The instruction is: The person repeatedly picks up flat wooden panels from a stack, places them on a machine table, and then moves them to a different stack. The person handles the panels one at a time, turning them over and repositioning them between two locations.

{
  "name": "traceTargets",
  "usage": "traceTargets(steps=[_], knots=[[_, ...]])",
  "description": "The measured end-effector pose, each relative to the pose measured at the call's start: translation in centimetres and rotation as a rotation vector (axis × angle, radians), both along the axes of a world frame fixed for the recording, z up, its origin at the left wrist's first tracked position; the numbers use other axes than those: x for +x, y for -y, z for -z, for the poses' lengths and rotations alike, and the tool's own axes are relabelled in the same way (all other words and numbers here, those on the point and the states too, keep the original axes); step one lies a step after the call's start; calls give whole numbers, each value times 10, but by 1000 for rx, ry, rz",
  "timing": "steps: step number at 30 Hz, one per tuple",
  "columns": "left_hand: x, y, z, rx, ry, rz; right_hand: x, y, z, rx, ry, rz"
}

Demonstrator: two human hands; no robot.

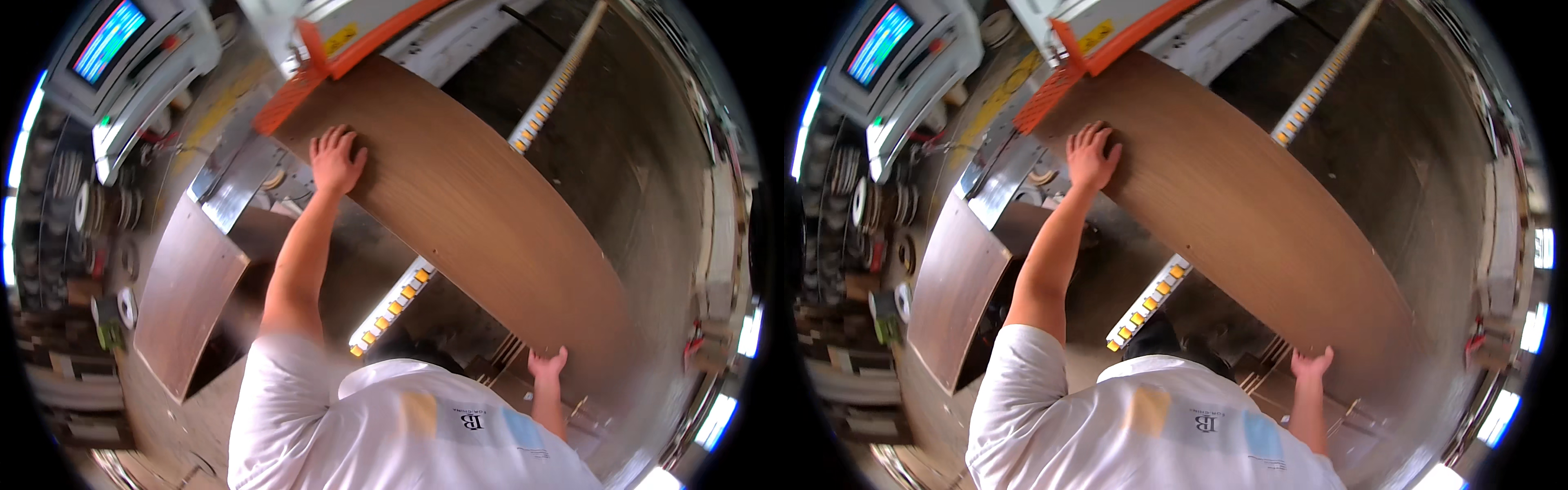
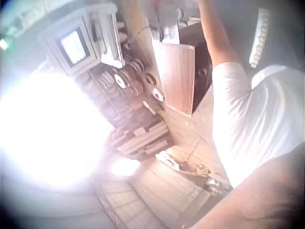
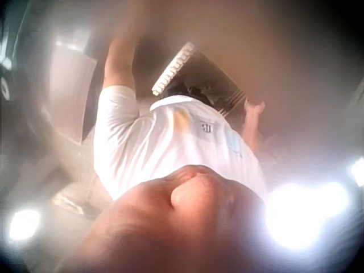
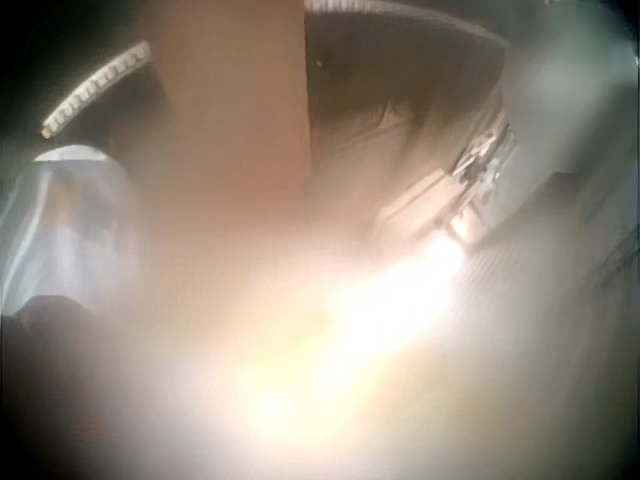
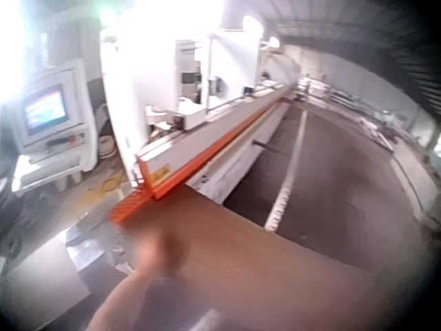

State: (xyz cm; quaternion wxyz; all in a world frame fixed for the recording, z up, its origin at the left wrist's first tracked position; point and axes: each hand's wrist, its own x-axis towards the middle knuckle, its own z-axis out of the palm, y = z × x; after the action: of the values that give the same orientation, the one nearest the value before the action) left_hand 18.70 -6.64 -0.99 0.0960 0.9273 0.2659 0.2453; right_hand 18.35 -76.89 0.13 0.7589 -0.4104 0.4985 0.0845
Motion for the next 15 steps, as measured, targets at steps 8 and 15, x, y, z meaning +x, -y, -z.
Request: traceTargets(steps=[8, 15], knots=[[76, 1, 17, 137, -25, 6, -9, 3, -1, -391, 0, -666], [72, 204, -7, -553, 212, 659, -158, 49, 26, -672, 1, -1136]])
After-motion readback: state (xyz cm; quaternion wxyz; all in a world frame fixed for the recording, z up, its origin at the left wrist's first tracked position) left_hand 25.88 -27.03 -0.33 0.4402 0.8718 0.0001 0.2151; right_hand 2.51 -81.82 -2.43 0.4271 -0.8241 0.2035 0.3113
